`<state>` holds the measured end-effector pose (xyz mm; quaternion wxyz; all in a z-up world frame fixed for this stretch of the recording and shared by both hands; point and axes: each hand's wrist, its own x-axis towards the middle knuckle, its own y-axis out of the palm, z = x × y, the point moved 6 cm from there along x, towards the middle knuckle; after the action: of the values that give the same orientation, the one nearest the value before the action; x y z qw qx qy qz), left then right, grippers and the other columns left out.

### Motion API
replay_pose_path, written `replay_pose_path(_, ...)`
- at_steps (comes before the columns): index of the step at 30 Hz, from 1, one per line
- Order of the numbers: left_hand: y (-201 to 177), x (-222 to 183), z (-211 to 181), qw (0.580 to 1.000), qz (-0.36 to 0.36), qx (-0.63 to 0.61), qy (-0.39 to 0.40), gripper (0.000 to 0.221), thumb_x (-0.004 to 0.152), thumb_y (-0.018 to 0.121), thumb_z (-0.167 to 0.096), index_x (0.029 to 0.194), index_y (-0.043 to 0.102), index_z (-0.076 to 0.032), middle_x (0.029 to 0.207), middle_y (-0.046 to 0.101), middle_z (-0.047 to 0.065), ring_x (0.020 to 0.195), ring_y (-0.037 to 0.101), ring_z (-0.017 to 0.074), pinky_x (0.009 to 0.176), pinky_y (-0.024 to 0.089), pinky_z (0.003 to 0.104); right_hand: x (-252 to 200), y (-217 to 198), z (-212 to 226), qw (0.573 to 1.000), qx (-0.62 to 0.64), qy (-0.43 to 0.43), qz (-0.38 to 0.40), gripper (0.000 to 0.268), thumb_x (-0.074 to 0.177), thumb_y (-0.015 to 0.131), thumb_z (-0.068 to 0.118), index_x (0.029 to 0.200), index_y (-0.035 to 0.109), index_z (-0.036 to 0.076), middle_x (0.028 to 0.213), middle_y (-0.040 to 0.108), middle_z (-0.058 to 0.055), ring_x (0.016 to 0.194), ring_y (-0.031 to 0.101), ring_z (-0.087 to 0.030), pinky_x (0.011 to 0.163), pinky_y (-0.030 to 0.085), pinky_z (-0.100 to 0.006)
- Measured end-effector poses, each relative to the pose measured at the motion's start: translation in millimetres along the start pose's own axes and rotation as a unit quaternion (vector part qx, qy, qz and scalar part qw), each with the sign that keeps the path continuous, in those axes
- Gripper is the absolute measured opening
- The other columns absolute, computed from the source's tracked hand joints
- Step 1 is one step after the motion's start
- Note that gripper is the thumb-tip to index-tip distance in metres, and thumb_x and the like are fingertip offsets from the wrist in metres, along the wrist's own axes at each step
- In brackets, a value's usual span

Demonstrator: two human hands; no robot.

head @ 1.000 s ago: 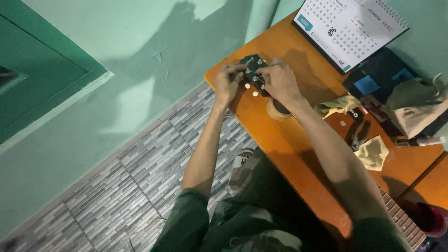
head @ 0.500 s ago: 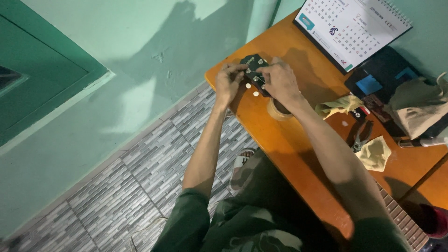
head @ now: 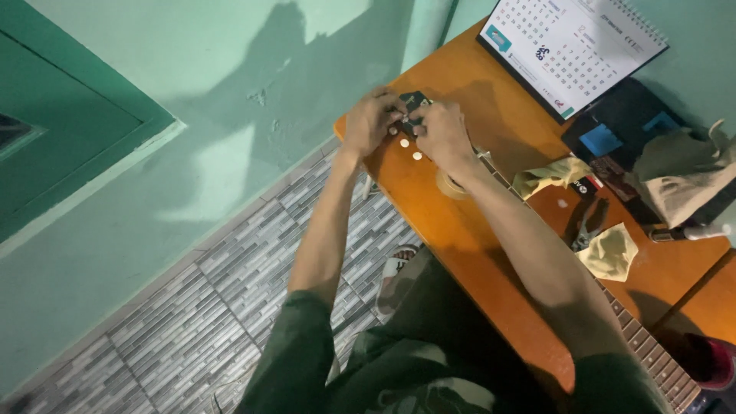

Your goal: Replacing and winding new strings on an electric guitar at a workbench.

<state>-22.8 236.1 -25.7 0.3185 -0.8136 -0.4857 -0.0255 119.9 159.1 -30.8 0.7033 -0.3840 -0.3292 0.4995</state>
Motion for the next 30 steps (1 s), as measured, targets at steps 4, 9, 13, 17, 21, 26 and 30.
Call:
replay_pose_path(4, 8.9, 13.3, 6.9, 0.995, 0.065, 0.047, 0.059, 0.003, 0.092, 0.075, -0.014, 0.091, 0.077, -0.015, 0.098, 0.072, 0.007, 0.093, 0.073, 0.0344, 0.081, 0.055, 0.044, -2.8, -12.2, -19.0, 0.994, 0.112, -0.019, -0.003, 0.030, 0.086, 0.075, 0.009, 0.113, 0.079, 0.022, 0.092, 0.076, -0.018, 0.091, 0.074, -0.037, 0.075, 0.060, -0.043)
replay_pose_path(9, 2.7, 9.5, -2.6, 0.988, 0.120, 0.085, 0.055, 0.005, 0.096, 0.074, -0.017, 0.100, 0.074, -0.014, 0.108, 0.073, 0.006, 0.103, 0.071, 0.0339, 0.086, 0.055, 0.044, -32.3, -51.7, -4.6, 0.974, 0.220, -0.042, 0.040, 0.035, 0.084, 0.075, 0.011, 0.120, 0.076, 0.013, 0.093, 0.075, -0.018, 0.084, 0.075, -0.024, 0.076, 0.060, -0.037)
replay_pose_path(13, 11.5, 8.1, 7.6, 0.979, 0.152, 0.118, 0.062, 0.011, 0.102, 0.065, -0.020, 0.109, 0.065, -0.011, 0.106, 0.068, 0.011, 0.100, 0.069, 0.0378, 0.085, 0.055, 0.048, -56.9, -64.5, -0.1, 0.979, 0.187, -0.069, 0.034, 0.043, 0.083, 0.074, 0.002, 0.126, 0.071, 0.007, 0.100, 0.073, -0.023, 0.097, 0.073, -0.036, 0.087, 0.056, -0.046)
replay_pose_path(17, 24.4, 9.1, 22.7, 0.979, 0.148, 0.119, 0.069, 0.017, 0.104, 0.062, -0.025, 0.112, 0.062, -0.011, 0.104, 0.065, 0.012, 0.100, 0.068, 0.0392, 0.084, 0.056, 0.048, -89.8, -58.8, -17.9, 0.998, 0.053, -0.008, 0.020, 0.044, 0.083, 0.075, 0.006, 0.123, 0.073, 0.024, 0.099, 0.074, -0.012, 0.100, 0.074, -0.028, 0.091, 0.057, -0.039)
replay_pose_path(21, 23.6, 5.2, 23.6, 0.981, 0.120, 0.118, 0.095, 0.016, 0.100, 0.067, -0.025, 0.106, 0.061, -0.011, 0.096, 0.064, 0.009, 0.094, 0.068, 0.0378, 0.079, 0.055, 0.045, -83.4, -56.1, -45.4, 0.989, -0.026, -0.082, -0.117, 0.021, 0.085, 0.078, 0.002, 0.105, 0.076, 0.010, 0.080, 0.070, -0.020, 0.080, 0.074, -0.041, 0.074, 0.060, -0.045)
replay_pose_path(26, 18.8, -0.9, 15.9, 0.985, 0.069, 0.123, 0.103, 0.016, 0.096, 0.069, -0.018, 0.103, 0.062, -0.006, 0.093, 0.065, 0.016, 0.089, 0.067, 0.0427, 0.073, 0.055, 0.047, -76.5, -71.2, -47.7, 0.985, 0.101, -0.081, -0.110, 0.026, 0.078, 0.086, 0.002, 0.097, 0.078, 0.018, 0.086, 0.077, -0.002, 0.085, 0.075, -0.023, 0.076, 0.061, -0.032)
replay_pose_path(30, 26.7, 2.7, 31.2, 0.990, 0.059, 0.111, 0.068, 0.013, 0.100, 0.065, -0.021, 0.105, 0.062, -0.010, 0.090, 0.067, 0.010, 0.088, 0.070, 0.0354, 0.075, 0.055, 0.042, -80.5, -84.5, -22.2, 0.979, 0.196, -0.054, 0.013, 0.033, 0.081, 0.079, -0.003, 0.110, 0.077, 0.013, 0.090, 0.076, -0.009, 0.086, 0.074, -0.022, 0.079, 0.058, -0.034)
